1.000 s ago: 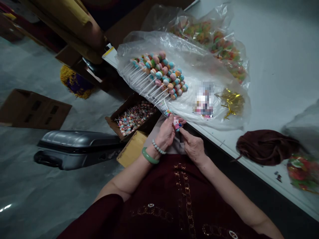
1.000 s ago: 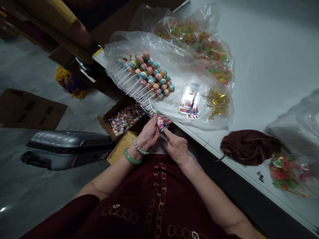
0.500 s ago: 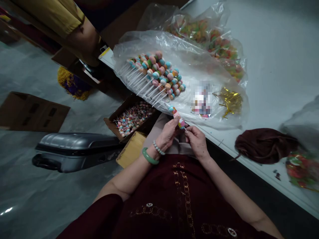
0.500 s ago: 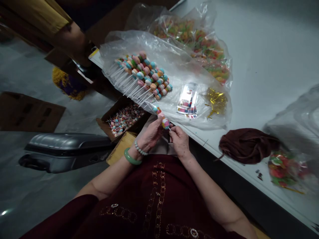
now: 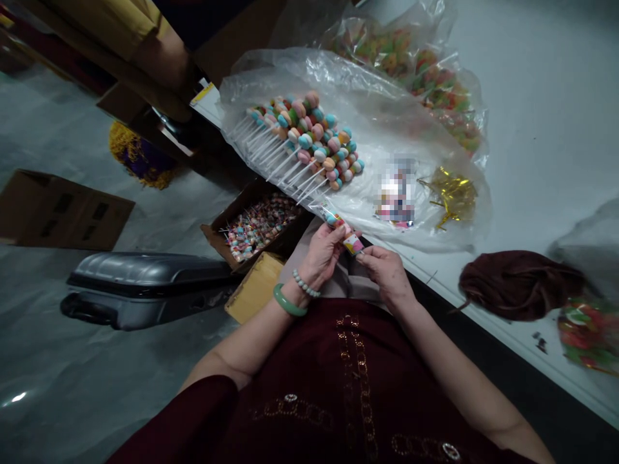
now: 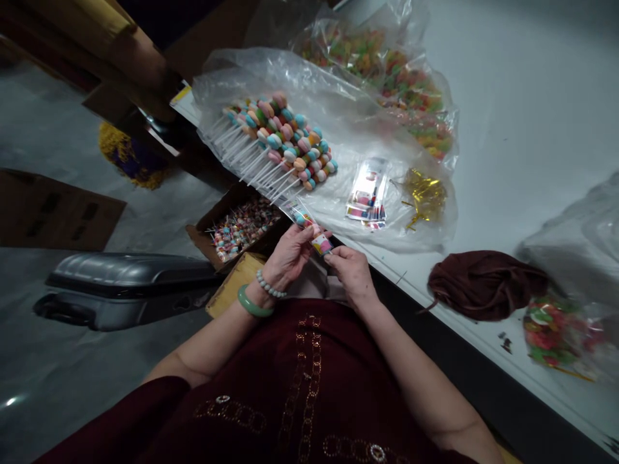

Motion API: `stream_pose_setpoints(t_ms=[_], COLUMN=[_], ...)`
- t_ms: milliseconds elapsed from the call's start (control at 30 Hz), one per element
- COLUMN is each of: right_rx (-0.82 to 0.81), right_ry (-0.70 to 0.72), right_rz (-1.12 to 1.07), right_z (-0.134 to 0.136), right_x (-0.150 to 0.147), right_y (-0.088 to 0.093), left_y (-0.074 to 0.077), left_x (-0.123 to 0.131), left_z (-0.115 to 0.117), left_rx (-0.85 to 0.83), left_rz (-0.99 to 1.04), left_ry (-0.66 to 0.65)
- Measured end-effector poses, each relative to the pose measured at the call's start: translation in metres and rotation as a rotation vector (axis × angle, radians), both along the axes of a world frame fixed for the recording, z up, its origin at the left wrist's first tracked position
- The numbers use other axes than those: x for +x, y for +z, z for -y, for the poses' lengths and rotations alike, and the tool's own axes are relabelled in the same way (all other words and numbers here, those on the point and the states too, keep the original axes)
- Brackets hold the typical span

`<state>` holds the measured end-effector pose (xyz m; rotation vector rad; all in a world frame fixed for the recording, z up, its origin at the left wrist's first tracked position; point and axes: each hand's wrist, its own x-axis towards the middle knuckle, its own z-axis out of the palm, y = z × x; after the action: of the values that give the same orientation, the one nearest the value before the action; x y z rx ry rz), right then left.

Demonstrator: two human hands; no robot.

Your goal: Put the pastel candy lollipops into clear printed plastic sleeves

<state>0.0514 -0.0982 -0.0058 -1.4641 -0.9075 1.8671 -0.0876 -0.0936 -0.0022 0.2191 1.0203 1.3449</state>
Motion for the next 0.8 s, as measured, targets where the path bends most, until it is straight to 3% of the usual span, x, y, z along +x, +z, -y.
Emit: stream_pose_setpoints(t_ms=[133, 233, 300, 433, 633, 800], right_rx=[-0.392, -0.445, -0.367, -0.121, 0.195, 0.433], right_ry=[0.109, 0.112, 0.059, -0.038, 0.007, 0.035], right_rz=[-0.356, -0.473, -0.431, -0.119, 0.146, 0.344], right_z=[-0.012, -0.013, -0.008, 0.006, 0.015, 0.015], right_x=[0.013, 0.011, 0.003, -0.007, 0.007, -0.005], right_y=[0.005, 0.002, -0.003, -0.013, -0.014, -0.011], left_y=[0.001, 0.000, -0.001, -0.002, -0.003, -0.002], left_x=[0.002, 0.006, 0.008, 0.007, -0.003, 0.005], left_z=[0.003, 0.004, 0.005, 0.004, 0.003, 0.009], left_rx=[0.011, 0.022, 0.013, -0.085, -0.112, -0.033], left_rz=[-0.031, -0.049, -0.048, -0.011, -0.005, -0.038], left_ry=[-0.024, -0.013, -0.002, -0.026, 0.006, -0.100])
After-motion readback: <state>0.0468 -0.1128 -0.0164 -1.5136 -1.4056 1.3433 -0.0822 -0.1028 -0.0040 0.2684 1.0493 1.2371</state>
